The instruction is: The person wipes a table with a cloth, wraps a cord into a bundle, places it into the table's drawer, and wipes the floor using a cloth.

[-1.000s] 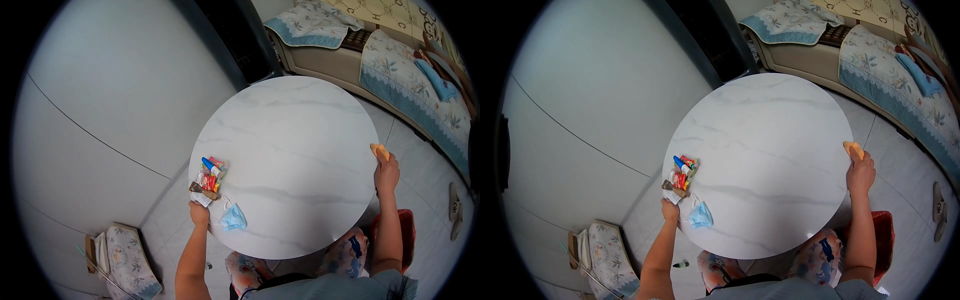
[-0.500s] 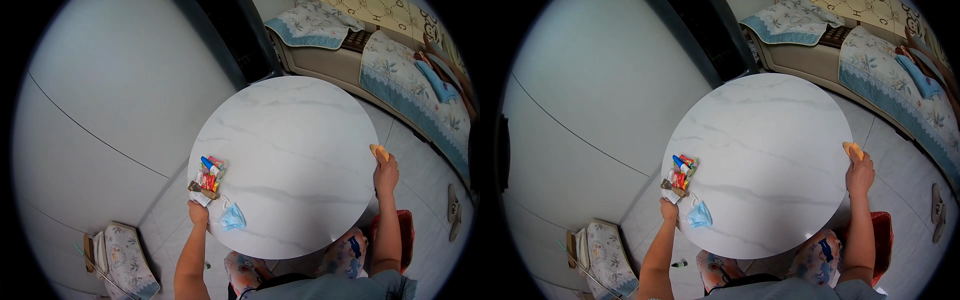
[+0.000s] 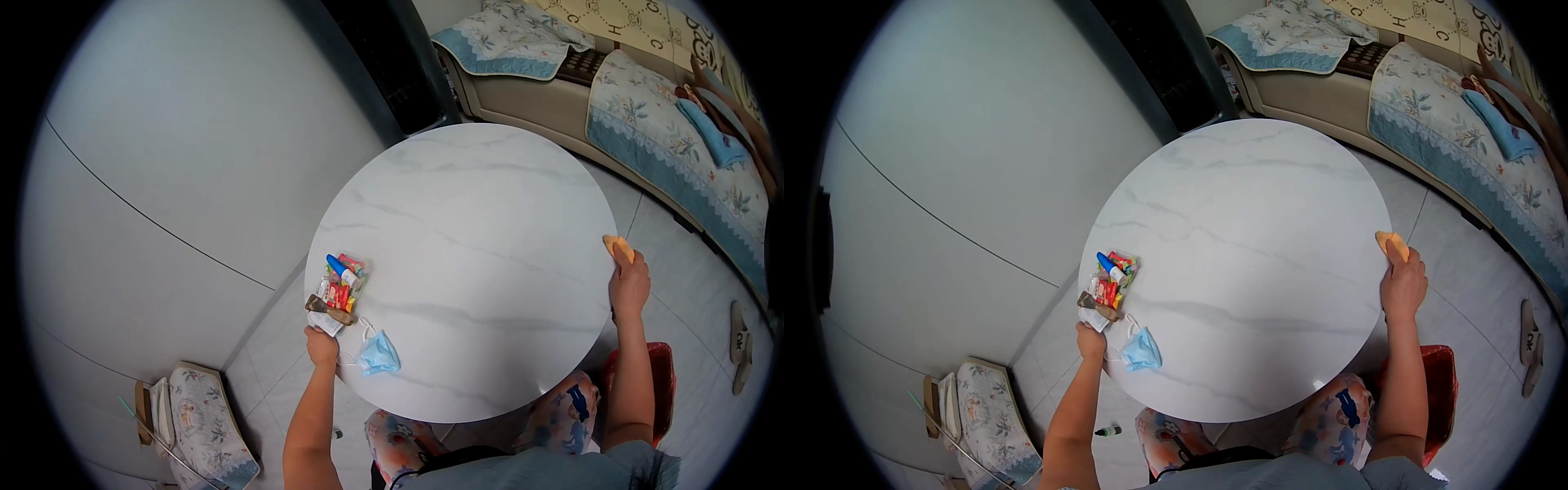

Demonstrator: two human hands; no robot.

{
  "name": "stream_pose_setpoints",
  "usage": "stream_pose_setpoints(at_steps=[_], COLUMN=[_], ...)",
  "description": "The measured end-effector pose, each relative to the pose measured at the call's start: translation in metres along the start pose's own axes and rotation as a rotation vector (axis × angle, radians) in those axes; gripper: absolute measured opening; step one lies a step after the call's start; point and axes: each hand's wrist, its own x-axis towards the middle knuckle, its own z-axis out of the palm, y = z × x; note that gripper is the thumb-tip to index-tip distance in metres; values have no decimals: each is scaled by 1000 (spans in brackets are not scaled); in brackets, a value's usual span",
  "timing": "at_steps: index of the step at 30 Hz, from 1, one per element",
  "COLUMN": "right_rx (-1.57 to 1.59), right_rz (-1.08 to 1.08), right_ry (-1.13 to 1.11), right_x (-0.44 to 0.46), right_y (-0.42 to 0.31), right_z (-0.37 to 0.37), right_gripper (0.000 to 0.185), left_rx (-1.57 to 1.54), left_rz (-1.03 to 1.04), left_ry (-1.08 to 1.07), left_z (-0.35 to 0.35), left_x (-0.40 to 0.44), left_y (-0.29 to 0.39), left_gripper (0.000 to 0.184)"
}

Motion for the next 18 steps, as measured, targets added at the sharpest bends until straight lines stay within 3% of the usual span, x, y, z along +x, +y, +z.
stream_pose_setpoints(at_steps=[18], right_rx=[4], right_rz=[-35], right_ry=[46], right_x=[0], right_y=[2], right_z=[3], right_gripper=[37], left_rx=[-5], left_rz=[17], left_ry=[37], left_z=[-3], left_x=[-5], left_y=[4], left_gripper=[30])
